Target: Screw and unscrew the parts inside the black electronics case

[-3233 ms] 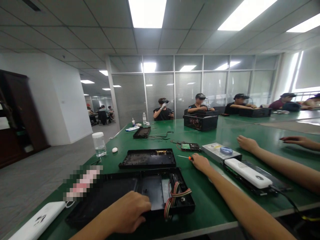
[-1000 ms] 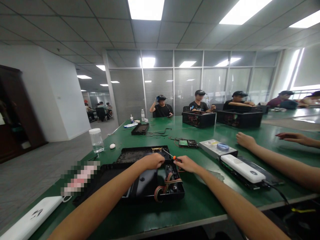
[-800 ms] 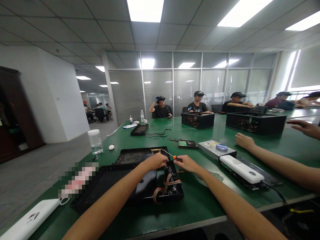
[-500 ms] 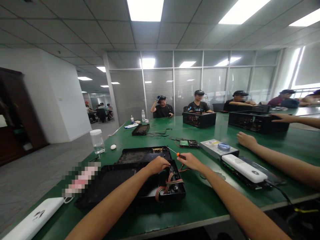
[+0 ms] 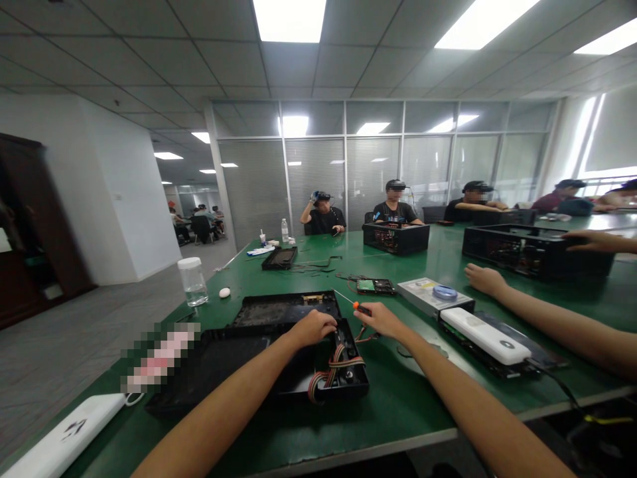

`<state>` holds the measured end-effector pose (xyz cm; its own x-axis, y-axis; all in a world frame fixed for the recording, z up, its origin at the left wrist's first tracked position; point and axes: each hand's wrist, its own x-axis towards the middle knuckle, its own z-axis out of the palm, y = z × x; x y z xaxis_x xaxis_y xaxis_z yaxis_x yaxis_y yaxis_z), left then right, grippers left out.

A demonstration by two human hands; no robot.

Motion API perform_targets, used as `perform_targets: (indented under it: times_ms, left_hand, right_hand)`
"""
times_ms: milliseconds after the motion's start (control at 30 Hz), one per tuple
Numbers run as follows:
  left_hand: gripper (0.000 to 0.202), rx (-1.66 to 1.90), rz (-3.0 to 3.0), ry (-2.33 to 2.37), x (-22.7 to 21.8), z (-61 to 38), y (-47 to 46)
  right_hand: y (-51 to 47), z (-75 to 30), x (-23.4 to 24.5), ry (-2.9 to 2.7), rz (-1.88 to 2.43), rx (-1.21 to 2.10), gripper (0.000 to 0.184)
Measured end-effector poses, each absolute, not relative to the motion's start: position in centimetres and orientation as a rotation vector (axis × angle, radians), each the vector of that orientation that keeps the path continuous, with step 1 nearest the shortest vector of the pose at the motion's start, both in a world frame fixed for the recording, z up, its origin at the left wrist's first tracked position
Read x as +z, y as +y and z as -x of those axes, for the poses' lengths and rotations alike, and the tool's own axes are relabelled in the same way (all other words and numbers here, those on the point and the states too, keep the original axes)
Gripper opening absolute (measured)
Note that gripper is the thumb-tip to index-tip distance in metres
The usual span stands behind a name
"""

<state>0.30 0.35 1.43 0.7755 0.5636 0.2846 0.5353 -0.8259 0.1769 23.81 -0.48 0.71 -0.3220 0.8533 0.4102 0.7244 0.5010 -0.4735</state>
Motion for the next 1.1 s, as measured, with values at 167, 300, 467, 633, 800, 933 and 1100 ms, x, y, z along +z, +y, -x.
perform_targets:
  times_ms: [167, 300, 467, 633, 800, 933, 1100]
  left_hand:
    - [0.020, 0.553, -2.891, 0.867, 1.2, -0.3, 0.5]
    - [0.020, 0.555, -2.906, 0.855, 1.1, -0.4, 0.6]
    - [0.020, 0.507, -2.906, 0.827, 1.3, -0.4, 0.6]
    - [0.019, 0.550, -2.889, 0.811, 1.4, -0.3, 0.3]
    - [0.016, 0.578, -2.823, 0.874, 1.4, -0.3, 0.1]
    - [0.015, 0.584, -2.780, 0.889, 1.2, -0.3, 0.3]
    - [0.017, 0.554, -2.703, 0.931, 0.9, -0.3, 0.7]
  right_hand:
    - [-0.6, -23.9, 1.1, -2.096, 1.288, 0.219, 0.036]
    - [-0.7, -23.9, 1.5, -2.060, 1.281, 0.181, 0.033]
    - [-0.3, -24.5, 1.3, -1.959, 1.285, 0.206, 0.022]
    - [0.2, -25.9, 1.4, -1.852, 1.235, 0.310, 0.029]
    - [0.0, -26.8, 2.8, -1.782, 1.117, 0.577, 0.030]
    - [-0.6, -26.2, 3.4, -1.603, 1.120, 0.366, 0.034]
    - [-1.4, -25.3, 3.4, -1.520, 1.103, 0.207, 0.034]
